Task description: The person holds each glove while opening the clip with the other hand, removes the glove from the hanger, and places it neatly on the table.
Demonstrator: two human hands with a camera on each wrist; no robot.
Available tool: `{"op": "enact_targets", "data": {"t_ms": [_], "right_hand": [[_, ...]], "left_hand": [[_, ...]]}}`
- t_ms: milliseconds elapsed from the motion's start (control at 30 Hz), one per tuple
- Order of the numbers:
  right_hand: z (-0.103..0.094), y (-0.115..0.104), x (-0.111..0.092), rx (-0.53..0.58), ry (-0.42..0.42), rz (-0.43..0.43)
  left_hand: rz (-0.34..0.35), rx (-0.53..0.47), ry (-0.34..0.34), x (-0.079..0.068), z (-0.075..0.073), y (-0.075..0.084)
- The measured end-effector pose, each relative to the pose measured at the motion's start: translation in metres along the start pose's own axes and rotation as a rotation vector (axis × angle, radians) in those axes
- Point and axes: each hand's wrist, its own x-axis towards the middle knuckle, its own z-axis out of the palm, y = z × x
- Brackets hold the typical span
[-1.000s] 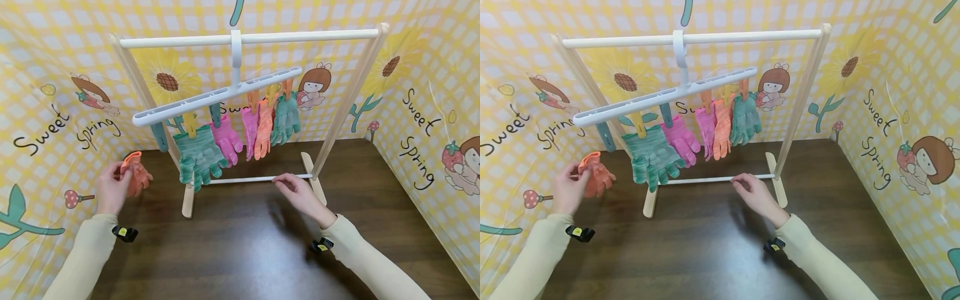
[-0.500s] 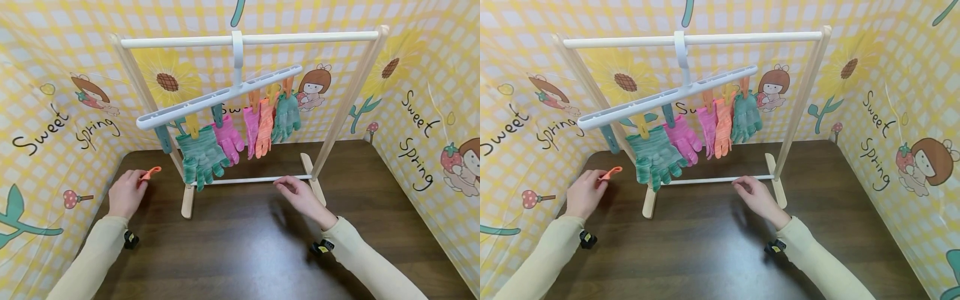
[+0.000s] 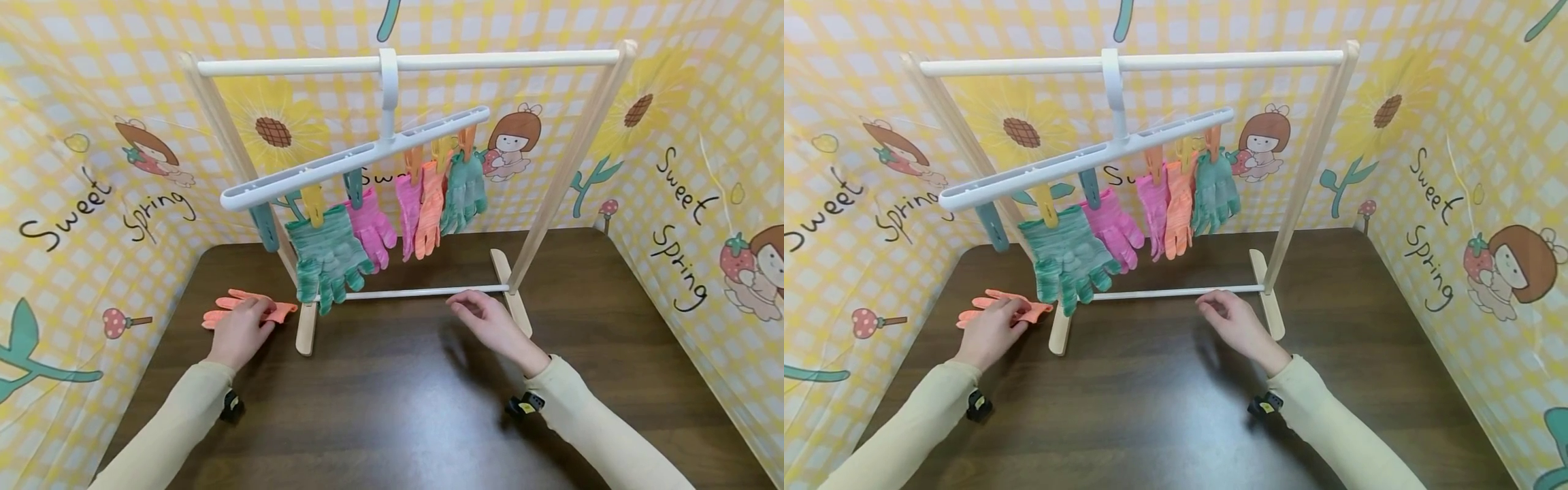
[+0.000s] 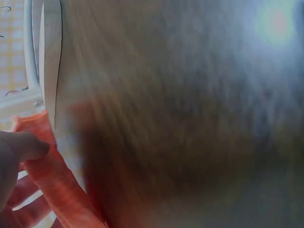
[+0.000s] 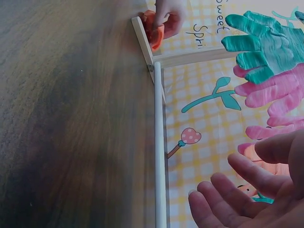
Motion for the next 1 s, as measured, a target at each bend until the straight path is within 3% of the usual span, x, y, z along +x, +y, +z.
{"op": "enact_targets", "data": {"t_ms": [233, 467, 733, 1000], "right_hand": [[0.0008, 0.0016, -0.0008, -0.021, -0.001, 0.000], [0.0024, 0.0025, -0.0013, -0.021, -0.008, -0.011], [0.0041, 0.0010, -0.0022, -0.027, -0.024, -0.001], [0.0057, 0.0008, -0.0036, -0.014, -0.042, 0.023]], "left_hand": [[-0.022, -0.035, -0.099, -0.0018, 0.0025, 0.0027], [-0.030, -0.057, -0.140, -0.0005, 0.0030, 0.0001], [-0.058, -0.049, -0.144, -0.0001, 0.0026, 0.0012], [-0.020, -0.056, -0.091, -0.0024, 0.0040, 0.0020]]}}
